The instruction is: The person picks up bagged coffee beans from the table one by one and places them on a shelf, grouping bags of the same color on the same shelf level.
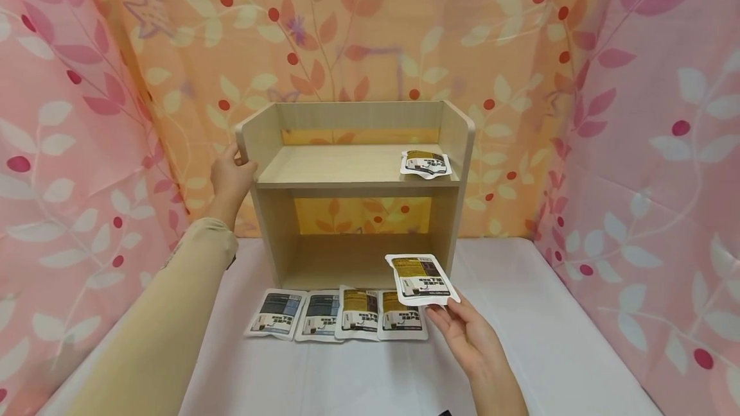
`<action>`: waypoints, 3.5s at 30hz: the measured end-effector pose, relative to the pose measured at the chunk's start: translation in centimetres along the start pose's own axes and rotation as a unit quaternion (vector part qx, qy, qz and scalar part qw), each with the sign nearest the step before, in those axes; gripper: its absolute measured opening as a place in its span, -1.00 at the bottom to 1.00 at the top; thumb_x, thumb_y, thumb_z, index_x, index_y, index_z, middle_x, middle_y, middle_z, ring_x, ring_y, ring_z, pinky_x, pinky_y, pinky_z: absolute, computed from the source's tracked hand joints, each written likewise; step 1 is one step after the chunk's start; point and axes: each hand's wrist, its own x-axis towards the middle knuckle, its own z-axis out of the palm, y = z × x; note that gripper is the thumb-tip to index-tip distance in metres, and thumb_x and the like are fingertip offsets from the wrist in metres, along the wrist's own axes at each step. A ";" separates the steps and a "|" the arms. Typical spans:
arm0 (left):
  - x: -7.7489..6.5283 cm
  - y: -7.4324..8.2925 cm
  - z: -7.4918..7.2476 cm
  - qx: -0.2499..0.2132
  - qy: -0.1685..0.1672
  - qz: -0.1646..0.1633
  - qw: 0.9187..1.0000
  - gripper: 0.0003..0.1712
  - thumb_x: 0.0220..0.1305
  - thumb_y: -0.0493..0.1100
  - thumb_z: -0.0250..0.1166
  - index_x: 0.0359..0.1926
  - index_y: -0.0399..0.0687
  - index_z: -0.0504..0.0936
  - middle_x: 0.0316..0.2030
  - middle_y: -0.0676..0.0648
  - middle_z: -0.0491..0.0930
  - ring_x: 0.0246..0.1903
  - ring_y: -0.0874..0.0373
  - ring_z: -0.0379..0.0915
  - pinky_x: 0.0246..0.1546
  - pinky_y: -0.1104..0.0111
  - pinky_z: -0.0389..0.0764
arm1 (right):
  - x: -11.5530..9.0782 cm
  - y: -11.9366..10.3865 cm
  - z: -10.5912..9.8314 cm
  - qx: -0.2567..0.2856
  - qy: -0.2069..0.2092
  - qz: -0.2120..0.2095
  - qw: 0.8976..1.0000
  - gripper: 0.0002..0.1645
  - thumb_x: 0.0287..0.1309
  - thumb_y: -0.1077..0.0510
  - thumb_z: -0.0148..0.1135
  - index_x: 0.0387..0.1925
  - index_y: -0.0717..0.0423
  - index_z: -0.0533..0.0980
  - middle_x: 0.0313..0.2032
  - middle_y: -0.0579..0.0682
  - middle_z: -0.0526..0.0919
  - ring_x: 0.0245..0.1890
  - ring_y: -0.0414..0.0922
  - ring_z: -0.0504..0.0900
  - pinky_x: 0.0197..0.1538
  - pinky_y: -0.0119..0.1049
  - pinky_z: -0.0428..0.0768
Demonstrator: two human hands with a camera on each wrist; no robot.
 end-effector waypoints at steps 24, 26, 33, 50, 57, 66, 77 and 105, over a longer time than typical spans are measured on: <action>-0.2 -0.1 -0.1 -0.014 0.000 -0.018 1.000 -0.57 0.22 -0.33 0.14 0.12 -0.13 0.59 0.04 -0.20 0.62 0.12 -0.05 0.47 0.16 0.13 0.39 | 0.2 -0.2 4.9 -0.055 -0.032 -0.012 0.998 -0.18 0.45 0.36 -0.27 0.51 0.05 -0.42 -0.04 0.21 0.61 -0.02 0.04 0.62 0.29 -0.13 0.18; -0.1 -0.1 -0.1 -0.014 0.000 -0.018 1.000 -0.56 0.21 -0.33 0.14 0.13 -0.12 0.59 0.04 -0.20 0.61 0.11 -0.04 0.47 0.15 0.14 0.40 | 0.3 -0.2 5.2 -0.051 -0.030 -0.013 0.998 -0.18 0.45 0.36 -0.27 0.51 0.05 -0.41 -0.05 0.22 0.62 -0.02 0.05 0.62 0.29 -0.13 0.19; -0.1 -0.1 -0.3 -0.003 -0.005 -0.017 1.000 -0.51 0.22 -0.32 0.15 0.20 -0.09 0.56 0.10 -0.21 0.58 0.17 -0.06 0.43 0.22 0.12 0.34 | 0.3 -0.2 5.8 -0.054 -0.040 -0.009 0.998 -0.21 0.46 0.36 -0.32 0.51 0.06 -0.41 -0.05 0.20 0.62 -0.02 0.04 0.62 0.29 -0.16 0.20; -0.1 0.1 -0.2 -0.008 -0.007 -0.018 1.000 -0.45 0.21 -0.33 0.13 0.25 -0.06 0.52 0.11 -0.21 0.57 0.16 -0.04 0.44 0.21 0.12 0.35 | 0.5 -0.2 7.7 -0.066 -0.043 -0.019 0.997 -0.22 0.46 0.33 -0.28 0.53 0.06 -0.34 -0.02 0.16 0.61 0.02 0.00 0.60 0.30 -0.17 0.19; 0.0 0.1 -0.3 -0.007 -0.008 -0.021 1.000 -0.45 0.23 -0.32 0.14 0.27 -0.06 0.50 0.13 -0.21 0.55 0.17 -0.04 0.44 0.20 0.15 0.38 | 0.8 -0.4 8.6 -0.050 -0.054 -0.021 0.997 -0.22 0.45 0.36 -0.24 0.52 0.05 -0.31 0.00 0.20 0.57 0.02 0.04 0.59 0.30 -0.14 0.20; -0.1 0.0 -0.2 -0.004 -0.014 -0.024 1.000 -0.42 0.24 -0.31 0.14 0.31 -0.02 0.47 0.14 -0.20 0.55 0.18 -0.05 0.43 0.21 0.15 0.36 | 1.1 -0.5 9.6 -0.049 -0.071 -0.014 0.996 -0.21 0.45 0.36 -0.24 0.53 0.04 -0.31 0.01 0.19 0.56 0.03 0.04 0.58 0.30 -0.16 0.21; -0.1 -0.3 -0.1 -0.007 -0.013 -0.017 1.000 -0.41 0.21 -0.33 0.11 0.30 -0.02 0.48 0.12 -0.21 0.56 0.17 -0.05 0.44 0.19 0.14 0.38 | 1.7 -0.2 11.4 -0.071 -0.068 -0.022 0.995 -0.24 0.44 0.38 -0.30 0.54 0.05 -0.27 0.22 0.15 0.34 0.01 0.02 0.60 0.30 -0.17 0.20; -0.4 -0.3 -0.1 -0.004 0.000 0.001 1.000 -0.58 0.19 -0.33 0.11 0.09 -0.14 0.58 0.07 -0.21 0.60 0.13 -0.05 0.47 0.15 0.12 0.42 | 5.5 0.2 14.5 -0.035 0.012 -0.023 0.999 -0.33 0.46 0.34 -0.35 0.53 0.03 -0.10 0.49 0.05 -0.04 0.43 -0.08 0.06 0.30 -0.23 0.16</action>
